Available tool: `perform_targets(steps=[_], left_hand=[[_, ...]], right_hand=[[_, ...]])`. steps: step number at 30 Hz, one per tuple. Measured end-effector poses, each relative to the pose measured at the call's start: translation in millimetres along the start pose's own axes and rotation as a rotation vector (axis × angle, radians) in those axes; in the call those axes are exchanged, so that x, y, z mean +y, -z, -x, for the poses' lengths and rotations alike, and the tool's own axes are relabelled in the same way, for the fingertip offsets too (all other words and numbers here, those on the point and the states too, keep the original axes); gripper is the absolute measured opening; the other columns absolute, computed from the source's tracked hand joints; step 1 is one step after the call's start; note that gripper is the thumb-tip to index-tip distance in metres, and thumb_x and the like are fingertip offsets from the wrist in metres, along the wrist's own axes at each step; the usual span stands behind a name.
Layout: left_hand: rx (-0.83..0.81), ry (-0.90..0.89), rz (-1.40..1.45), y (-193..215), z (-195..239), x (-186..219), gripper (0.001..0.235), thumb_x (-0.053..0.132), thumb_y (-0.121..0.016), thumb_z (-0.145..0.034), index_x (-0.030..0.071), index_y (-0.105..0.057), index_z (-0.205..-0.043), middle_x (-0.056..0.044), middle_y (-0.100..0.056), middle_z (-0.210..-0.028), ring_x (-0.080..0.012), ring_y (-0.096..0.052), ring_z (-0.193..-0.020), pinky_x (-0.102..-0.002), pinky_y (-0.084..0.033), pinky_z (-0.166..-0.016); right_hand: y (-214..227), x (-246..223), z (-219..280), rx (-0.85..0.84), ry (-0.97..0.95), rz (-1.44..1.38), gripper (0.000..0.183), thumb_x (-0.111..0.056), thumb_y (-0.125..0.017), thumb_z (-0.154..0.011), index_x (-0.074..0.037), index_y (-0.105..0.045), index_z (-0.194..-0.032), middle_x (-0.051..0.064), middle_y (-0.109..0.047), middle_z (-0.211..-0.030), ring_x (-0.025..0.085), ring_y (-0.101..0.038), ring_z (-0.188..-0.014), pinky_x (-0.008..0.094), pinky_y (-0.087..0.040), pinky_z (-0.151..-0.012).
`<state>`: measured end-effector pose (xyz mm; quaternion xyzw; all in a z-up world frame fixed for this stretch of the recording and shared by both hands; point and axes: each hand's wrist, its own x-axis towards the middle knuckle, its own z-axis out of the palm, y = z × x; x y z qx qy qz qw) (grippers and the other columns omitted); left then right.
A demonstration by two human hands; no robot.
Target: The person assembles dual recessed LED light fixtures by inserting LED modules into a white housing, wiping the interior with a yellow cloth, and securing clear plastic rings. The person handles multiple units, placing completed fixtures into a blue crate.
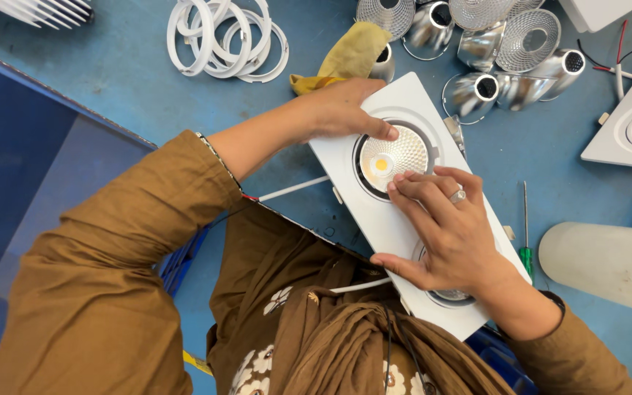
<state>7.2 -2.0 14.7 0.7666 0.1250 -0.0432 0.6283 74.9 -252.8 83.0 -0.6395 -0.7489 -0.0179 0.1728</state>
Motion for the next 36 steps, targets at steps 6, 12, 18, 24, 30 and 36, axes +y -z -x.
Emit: perform_targets(steps=[6,12,18,24,30,36], left_hand=[[0.016,0.007,-0.101,0.0,-6.0,1.0,0.057,0.041,-0.082,-0.074,0.007,-0.067,-0.117,-0.009,-0.075,-0.11,-0.0214,-0.072,-0.104,-0.033,-0.054,-0.087],[-0.002,-0.027,-0.095,-1.6,-16.2,-9.8,0.063,0.049,-0.082,-0.072,0.006,-0.068,-0.117,-0.009,-0.077,-0.109,-0.0208,-0.074,-0.101,-0.032,-0.056,-0.086],[0.029,-0.099,-0.194,1.7,-28.8,-24.6,0.069,0.058,-0.078,-0.077,0.005,-0.066,-0.12,-0.01,-0.074,-0.112,-0.0215,-0.073,-0.101,-0.033,-0.057,-0.084],[0.419,-0.26,-0.308,-4.5,-24.2,-21.0,0.058,0.062,-0.068,-0.088,0.006,-0.067,-0.104,-0.012,-0.076,-0.097,-0.0217,-0.074,-0.09,-0.035,-0.057,-0.078],[0.752,-0.332,-0.165,0.2,-0.5,-32.5,0.038,0.046,-0.054,-0.099,0.01,-0.067,-0.097,-0.003,-0.079,-0.087,-0.0203,-0.076,-0.079,-0.036,-0.057,-0.072],[1.081,-0.612,-0.403,37.4,58.7,-62.2,0.016,0.025,-0.069,-0.101,0.009,-0.072,-0.099,-0.007,-0.069,-0.103,-0.0279,-0.066,-0.103,-0.04,-0.051,-0.092]], right_hand=[[-0.1,1.6,-4.7,-0.015,0.004,-0.018,0.079,-0.06,-0.074,-0.078,0.004,-0.066,-0.123,0.011,-0.064,-0.12,0.028,-0.059,-0.118,0.048,-0.033,-0.108],[0.2,2.3,-3.5,-0.038,0.017,-0.092,0.072,-0.054,-0.075,-0.079,0.001,-0.067,-0.124,0.008,-0.063,-0.121,0.026,-0.06,-0.116,0.045,-0.033,-0.106],[-4.7,1.1,2.0,0.031,0.031,-0.059,0.072,-0.054,-0.076,-0.077,-0.003,-0.066,-0.127,0.01,-0.063,-0.126,0.027,-0.059,-0.113,0.044,-0.032,-0.108],[-6.0,1.9,15.8,0.106,-0.036,-0.03,0.054,-0.042,-0.074,-0.089,-0.009,-0.065,-0.132,0.005,-0.064,-0.134,0.025,-0.059,-0.119,0.044,-0.03,-0.114],[28.3,14.7,57.3,0.078,-0.411,0.016,0.06,-0.039,-0.074,-0.096,-0.003,-0.062,-0.142,0.017,-0.059,-0.149,0.036,-0.059,-0.118,0.044,-0.041,-0.105],[9.7,13.7,111.3,0.15,-0.847,-0.485,0.05,-0.03,-0.073,-0.093,-0.002,-0.066,-0.135,0.014,-0.074,-0.112,0.019,-0.066,-0.103,0.032,-0.05,-0.092]])
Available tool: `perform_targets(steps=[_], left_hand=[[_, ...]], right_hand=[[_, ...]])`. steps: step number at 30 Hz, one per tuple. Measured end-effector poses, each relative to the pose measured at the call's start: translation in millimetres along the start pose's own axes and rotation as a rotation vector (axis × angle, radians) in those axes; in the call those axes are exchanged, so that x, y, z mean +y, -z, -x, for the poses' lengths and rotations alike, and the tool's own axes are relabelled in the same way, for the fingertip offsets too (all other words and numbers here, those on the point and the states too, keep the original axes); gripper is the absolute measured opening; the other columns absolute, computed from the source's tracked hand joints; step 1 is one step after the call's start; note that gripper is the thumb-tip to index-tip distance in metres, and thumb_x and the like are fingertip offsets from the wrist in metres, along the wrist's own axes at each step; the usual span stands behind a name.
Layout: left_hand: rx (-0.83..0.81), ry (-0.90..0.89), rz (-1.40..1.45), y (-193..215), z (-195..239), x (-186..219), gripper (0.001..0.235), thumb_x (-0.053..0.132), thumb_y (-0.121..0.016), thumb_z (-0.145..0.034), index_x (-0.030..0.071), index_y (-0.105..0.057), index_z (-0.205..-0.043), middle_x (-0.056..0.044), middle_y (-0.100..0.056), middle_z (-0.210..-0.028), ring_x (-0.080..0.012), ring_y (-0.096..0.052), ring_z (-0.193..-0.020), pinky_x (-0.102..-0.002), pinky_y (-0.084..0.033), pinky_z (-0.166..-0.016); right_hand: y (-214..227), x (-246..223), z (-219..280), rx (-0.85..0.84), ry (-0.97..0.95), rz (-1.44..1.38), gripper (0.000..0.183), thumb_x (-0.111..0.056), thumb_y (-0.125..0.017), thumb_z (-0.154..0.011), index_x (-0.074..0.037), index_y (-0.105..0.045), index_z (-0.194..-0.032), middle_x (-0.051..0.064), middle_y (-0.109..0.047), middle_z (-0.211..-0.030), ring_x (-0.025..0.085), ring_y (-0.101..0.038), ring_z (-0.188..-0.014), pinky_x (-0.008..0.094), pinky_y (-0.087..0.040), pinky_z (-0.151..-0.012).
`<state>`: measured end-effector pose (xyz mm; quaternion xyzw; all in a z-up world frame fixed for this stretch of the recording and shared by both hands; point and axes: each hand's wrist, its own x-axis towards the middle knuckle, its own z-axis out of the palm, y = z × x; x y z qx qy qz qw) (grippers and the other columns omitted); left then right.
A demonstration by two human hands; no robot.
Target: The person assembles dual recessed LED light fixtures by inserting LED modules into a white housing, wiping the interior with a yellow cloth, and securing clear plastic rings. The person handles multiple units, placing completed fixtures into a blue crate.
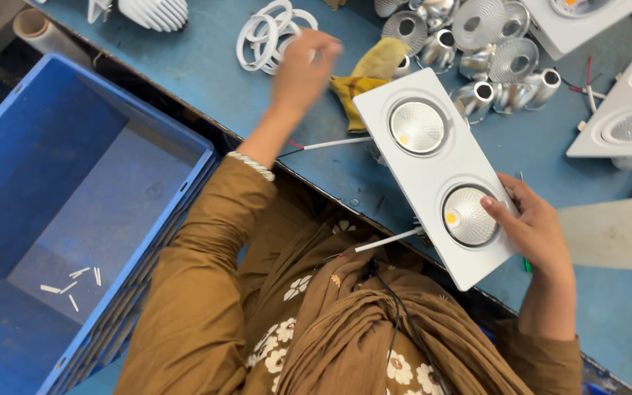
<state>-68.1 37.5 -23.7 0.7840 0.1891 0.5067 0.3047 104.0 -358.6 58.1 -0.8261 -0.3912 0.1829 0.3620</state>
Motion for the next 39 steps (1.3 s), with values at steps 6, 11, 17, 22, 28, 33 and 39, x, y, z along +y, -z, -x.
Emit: perform_targets(steps=[6,11,17,22,28,33,39], left_hand=[[0.093,0.034,-0.572,72.9,29.2,-51.5,0.041,0.018,-0.086,-0.076,0.006,-0.063,-0.108,-0.013,-0.061,-0.107,-0.0371,-0.056,-0.101,-0.047,-0.044,-0.081],[0.091,0.24,-0.339,93.6,33.1,-90.0,0.021,0.017,-0.078,-0.095,0.008,-0.065,-0.11,-0.007,-0.068,-0.104,-0.0272,-0.064,-0.097,-0.039,-0.054,-0.085],[0.32,0.8,0.831,115.9,70.0,-81.1,0.02,0.019,-0.072,-0.097,0.001,-0.068,-0.102,-0.01,-0.075,-0.1,-0.0162,-0.074,-0.083,-0.031,-0.065,-0.078],[0.032,0.995,0.422,137.4,89.1,-37.7,0.028,0.026,-0.072,-0.094,-0.002,-0.071,-0.094,-0.011,-0.077,-0.093,-0.0178,-0.077,-0.074,-0.031,-0.062,-0.069],[-0.268,0.722,-0.713,170.1,66.7,-4.8,0.036,0.045,-0.089,-0.081,0.011,-0.078,-0.086,-0.014,-0.075,-0.08,-0.0332,-0.071,-0.075,-0.043,-0.054,-0.071],[-0.417,0.508,-0.888,185.4,48.9,-1.5,0.054,0.047,-0.095,-0.076,0.01,-0.071,-0.107,-0.016,-0.067,-0.123,-0.0355,-0.064,-0.113,-0.048,-0.051,-0.088],[-0.837,0.274,-0.61,171.7,17.5,-19.9,0.105,0.026,-0.096,-0.054,0.025,-0.05,-0.149,-0.012,-0.033,-0.162,-0.0367,-0.037,-0.14,-0.053,-0.044,-0.102]], right_hand=[[-11.4,9.3,3.8,0.097,-0.076,0.077,0.05,-0.029,-0.075,-0.093,-0.003,-0.067,-0.135,0.013,-0.073,-0.106,0.019,-0.068,-0.095,0.033,-0.052,-0.084],[-15.5,3.3,11.7,0.125,-0.044,0.002,0.05,-0.028,-0.075,-0.094,-0.004,-0.066,-0.137,0.012,-0.073,-0.111,0.017,-0.067,-0.099,0.031,-0.052,-0.086],[-19.9,9.2,17.1,0.153,-0.029,-0.017,0.05,-0.027,-0.076,-0.097,-0.004,-0.065,-0.14,0.011,-0.072,-0.113,0.015,-0.066,-0.1,0.029,-0.051,-0.088],[-21.1,6.6,21.2,0.145,-0.005,-0.008,0.049,-0.027,-0.075,-0.099,-0.004,-0.064,-0.141,0.011,-0.072,-0.114,0.015,-0.065,-0.101,0.029,-0.051,-0.088],[-21.3,-1.3,26.6,0.139,0.012,-0.002,0.049,-0.025,-0.074,-0.1,-0.003,-0.063,-0.142,0.012,-0.071,-0.117,0.016,-0.066,-0.105,0.03,-0.051,-0.09],[-14.6,0.3,22.9,0.099,-0.055,0.071,0.052,-0.021,-0.073,-0.096,-0.004,-0.061,-0.143,0.015,-0.07,-0.114,0.019,-0.066,-0.102,0.033,-0.051,-0.089],[0.1,23.3,11.2,-0.104,-0.071,-0.304,0.056,-0.022,-0.07,-0.096,-0.002,-0.056,-0.146,0.01,-0.069,-0.12,0.017,-0.063,-0.108,0.03,-0.049,-0.095]])
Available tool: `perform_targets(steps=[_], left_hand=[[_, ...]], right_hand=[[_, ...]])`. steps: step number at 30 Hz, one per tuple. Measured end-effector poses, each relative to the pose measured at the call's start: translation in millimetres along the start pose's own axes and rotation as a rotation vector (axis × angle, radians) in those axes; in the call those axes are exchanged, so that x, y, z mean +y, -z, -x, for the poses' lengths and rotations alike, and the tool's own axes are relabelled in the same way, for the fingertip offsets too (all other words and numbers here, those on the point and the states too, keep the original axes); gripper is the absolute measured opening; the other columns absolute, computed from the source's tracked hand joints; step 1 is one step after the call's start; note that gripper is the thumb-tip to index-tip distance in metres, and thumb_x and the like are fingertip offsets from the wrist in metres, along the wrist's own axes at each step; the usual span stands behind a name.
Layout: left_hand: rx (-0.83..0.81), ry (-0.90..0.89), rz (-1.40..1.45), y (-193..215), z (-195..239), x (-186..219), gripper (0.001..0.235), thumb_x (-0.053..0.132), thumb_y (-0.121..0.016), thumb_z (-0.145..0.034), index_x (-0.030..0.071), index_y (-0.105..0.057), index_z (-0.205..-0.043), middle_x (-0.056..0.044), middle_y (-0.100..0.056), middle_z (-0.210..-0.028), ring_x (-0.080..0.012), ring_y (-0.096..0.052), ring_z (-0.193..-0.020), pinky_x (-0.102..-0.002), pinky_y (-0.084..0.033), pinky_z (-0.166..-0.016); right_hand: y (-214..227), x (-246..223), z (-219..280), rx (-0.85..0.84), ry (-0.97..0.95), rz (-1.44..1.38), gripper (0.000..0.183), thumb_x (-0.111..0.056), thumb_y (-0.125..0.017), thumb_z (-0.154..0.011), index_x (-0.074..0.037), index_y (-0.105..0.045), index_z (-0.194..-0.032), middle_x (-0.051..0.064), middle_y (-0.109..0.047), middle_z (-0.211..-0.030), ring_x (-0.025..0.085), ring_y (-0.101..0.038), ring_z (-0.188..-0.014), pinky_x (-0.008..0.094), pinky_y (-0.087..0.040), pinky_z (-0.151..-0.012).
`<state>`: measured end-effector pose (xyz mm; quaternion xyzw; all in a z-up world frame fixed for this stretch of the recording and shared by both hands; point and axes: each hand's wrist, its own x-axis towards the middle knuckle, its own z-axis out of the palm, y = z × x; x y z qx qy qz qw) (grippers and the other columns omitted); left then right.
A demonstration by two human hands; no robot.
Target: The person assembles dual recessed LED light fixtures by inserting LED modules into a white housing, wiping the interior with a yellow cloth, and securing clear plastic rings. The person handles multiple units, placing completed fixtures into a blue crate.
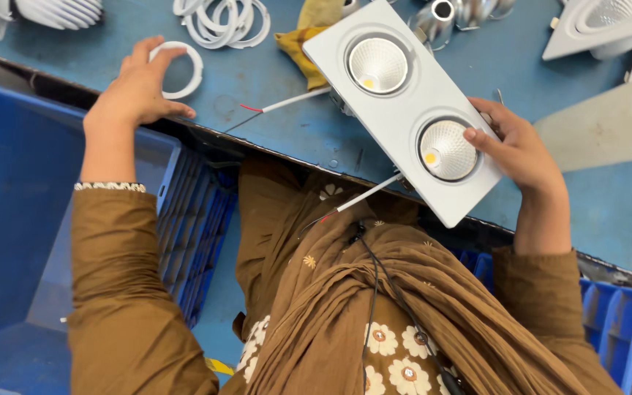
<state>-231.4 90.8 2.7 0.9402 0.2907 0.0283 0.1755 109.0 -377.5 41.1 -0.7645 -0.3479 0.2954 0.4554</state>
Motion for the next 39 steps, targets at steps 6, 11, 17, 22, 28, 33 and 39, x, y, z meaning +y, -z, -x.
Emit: perform_targets(steps=[6,11,17,22,28,33,39], left_hand=[[-0.175,0.11,-0.159,5.8,-31.8,-9.4,0.105,0.036,-0.093,-0.062,0.03,-0.045,-0.154,-0.001,-0.042,-0.161,-0.0362,-0.043,-0.14,-0.057,-0.044,-0.105],[-0.069,0.151,-0.103,-4.5,-34.5,-7.9,0.104,0.043,-0.095,-0.064,0.02,-0.045,-0.152,-0.017,-0.046,-0.146,-0.0407,-0.045,-0.136,-0.056,-0.045,-0.103],[0.291,-0.072,0.392,21.2,-4.6,19.2,0.095,0.032,-0.095,-0.079,0.008,-0.042,-0.155,-0.023,-0.044,-0.15,-0.0362,-0.059,-0.132,-0.046,-0.054,-0.103],[0.058,-0.365,0.842,39.1,25.7,109.5,0.092,0.032,-0.092,-0.079,0.011,-0.042,-0.153,-0.014,-0.052,-0.148,-0.0272,-0.062,-0.136,-0.041,-0.057,-0.104],[0.033,-0.743,0.552,-24.0,25.3,254.0,0.1,0.041,-0.091,-0.075,0.004,-0.045,-0.154,-0.018,-0.047,-0.135,-0.0351,-0.048,-0.128,-0.041,-0.042,-0.114],[0.077,-0.669,0.346,-41.3,23.1,293.4,0.101,0.039,-0.088,-0.065,-0.001,-0.046,-0.147,-0.019,-0.047,-0.131,-0.0373,-0.045,-0.118,-0.048,-0.041,-0.102],[0.099,-0.646,0.326,-43.8,28.1,292.0,0.101,0.039,-0.088,-0.066,-0.003,-0.046,-0.148,-0.02,-0.046,-0.132,-0.0379,-0.043,-0.12,-0.047,-0.041,-0.103]], right_hand=[[20.3,28.0,-13.6,-0.144,-0.019,-0.213,0.057,-0.021,-0.065,-0.096,0.001,-0.053,-0.147,0.006,-0.068,-0.121,0.015,-0.063,-0.111,0.028,-0.048,-0.097],[10.5,48.3,-19.4,-0.085,0.026,-0.391,0.046,-0.014,-0.067,-0.096,0.007,-0.062,-0.137,0.008,-0.07,-0.114,0.013,-0.065,-0.099,0.026,-0.051,-0.088],[-13.6,46.6,-6.2,0.085,-0.025,-0.508,0.038,-0.009,-0.069,-0.095,0.008,-0.066,-0.129,0.009,-0.07,-0.105,0.013,-0.065,-0.088,0.025,-0.052,-0.079],[-44.2,32.4,-9.3,0.128,-0.023,-0.672,0.04,-0.01,-0.07,-0.095,0.007,-0.062,-0.13,0.01,-0.07,-0.112,0.014,-0.068,-0.095,0.027,-0.055,-0.087],[-62.2,21.4,-5.0,0.126,0.037,-0.776,0.048,-0.032,-0.05,-0.111,0.008,-0.056,-0.137,0.013,-0.068,-0.124,0.017,-0.067,-0.11,0.03,-0.053,-0.099],[-63.5,20.2,-1.8,0.144,0.011,-0.819,0.056,-0.037,-0.046,-0.111,0.009,-0.054,-0.141,0.016,-0.067,-0.128,0.02,-0.066,-0.114,0.032,-0.052,-0.102],[-64.4,14.4,-0.2,0.123,0.015,-0.815,0.057,-0.039,-0.044,-0.111,0.009,-0.054,-0.141,0.017,-0.067,-0.128,0.02,-0.066,-0.114,0.032,-0.053,-0.101]])
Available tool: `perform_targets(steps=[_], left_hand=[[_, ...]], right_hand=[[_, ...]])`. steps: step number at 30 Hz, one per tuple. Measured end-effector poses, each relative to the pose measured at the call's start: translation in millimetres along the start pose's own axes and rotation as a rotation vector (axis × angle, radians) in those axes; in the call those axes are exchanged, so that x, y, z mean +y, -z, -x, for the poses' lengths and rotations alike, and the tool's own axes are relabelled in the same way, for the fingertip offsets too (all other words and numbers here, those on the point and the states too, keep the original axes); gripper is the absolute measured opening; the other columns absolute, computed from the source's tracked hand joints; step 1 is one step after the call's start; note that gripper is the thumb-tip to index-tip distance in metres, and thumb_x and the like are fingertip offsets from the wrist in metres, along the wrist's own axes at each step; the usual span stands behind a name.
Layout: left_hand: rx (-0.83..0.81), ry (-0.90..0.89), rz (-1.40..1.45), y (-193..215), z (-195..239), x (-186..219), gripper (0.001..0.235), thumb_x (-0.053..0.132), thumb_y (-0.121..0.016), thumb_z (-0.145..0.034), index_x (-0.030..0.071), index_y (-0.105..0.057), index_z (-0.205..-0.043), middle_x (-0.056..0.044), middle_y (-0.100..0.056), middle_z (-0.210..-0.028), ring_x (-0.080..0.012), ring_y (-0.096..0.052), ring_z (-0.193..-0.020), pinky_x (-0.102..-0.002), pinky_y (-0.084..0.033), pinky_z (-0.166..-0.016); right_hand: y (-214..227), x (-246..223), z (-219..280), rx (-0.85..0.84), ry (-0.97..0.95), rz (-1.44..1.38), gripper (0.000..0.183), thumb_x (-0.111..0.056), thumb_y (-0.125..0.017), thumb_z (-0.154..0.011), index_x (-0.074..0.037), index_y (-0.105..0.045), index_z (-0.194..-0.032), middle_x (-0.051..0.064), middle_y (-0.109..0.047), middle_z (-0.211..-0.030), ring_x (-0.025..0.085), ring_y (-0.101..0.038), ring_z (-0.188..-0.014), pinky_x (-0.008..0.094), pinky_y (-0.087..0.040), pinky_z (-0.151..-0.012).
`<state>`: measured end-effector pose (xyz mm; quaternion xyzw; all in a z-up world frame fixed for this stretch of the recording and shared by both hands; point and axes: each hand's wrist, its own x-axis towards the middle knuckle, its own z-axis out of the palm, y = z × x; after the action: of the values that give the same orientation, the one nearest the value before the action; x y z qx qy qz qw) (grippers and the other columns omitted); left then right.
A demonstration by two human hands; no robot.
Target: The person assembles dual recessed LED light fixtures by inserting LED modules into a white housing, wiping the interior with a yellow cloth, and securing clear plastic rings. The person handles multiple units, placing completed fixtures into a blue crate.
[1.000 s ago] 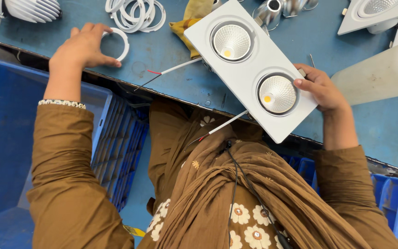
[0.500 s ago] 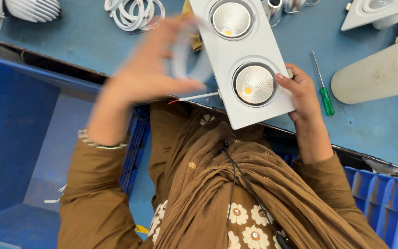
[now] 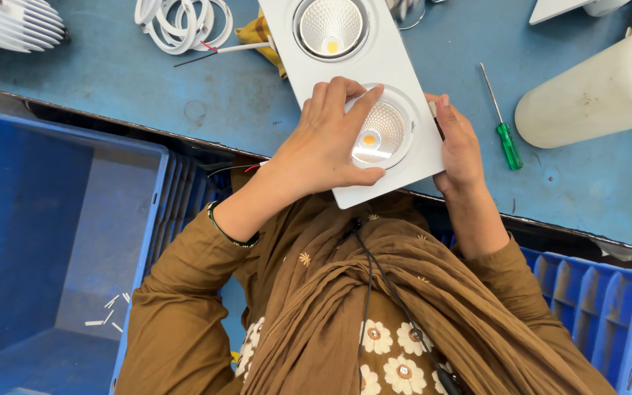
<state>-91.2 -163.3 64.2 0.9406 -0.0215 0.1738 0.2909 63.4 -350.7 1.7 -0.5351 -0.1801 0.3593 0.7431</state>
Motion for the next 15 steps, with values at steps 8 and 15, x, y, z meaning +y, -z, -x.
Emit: perform_targets(steps=[8,15], left_hand=[[-0.046,0.072,-0.059,-3.8,-6.7,4.2,0.102,0.047,-0.09,-0.067,-0.005,-0.048,-0.145,-0.02,-0.045,-0.13,-0.0375,-0.041,-0.119,-0.048,-0.039,-0.099],[-0.001,0.105,-0.04,-12.4,-3.4,3.0,0.103,0.049,-0.09,-0.066,-0.004,-0.048,-0.145,-0.019,-0.043,-0.133,-0.0364,-0.041,-0.121,-0.049,-0.037,-0.1]], right_hand=[[-1.5,-1.2,1.7,-0.015,-0.008,-0.023,0.057,-0.039,-0.043,-0.111,0.008,-0.053,-0.142,0.017,-0.065,-0.131,0.02,-0.065,-0.118,0.033,-0.052,-0.104],[-3.1,-1.4,1.4,-0.04,0.006,-0.041,0.058,-0.039,-0.045,-0.111,0.008,-0.052,-0.143,0.017,-0.064,-0.135,0.021,-0.064,-0.121,0.034,-0.051,-0.106]])
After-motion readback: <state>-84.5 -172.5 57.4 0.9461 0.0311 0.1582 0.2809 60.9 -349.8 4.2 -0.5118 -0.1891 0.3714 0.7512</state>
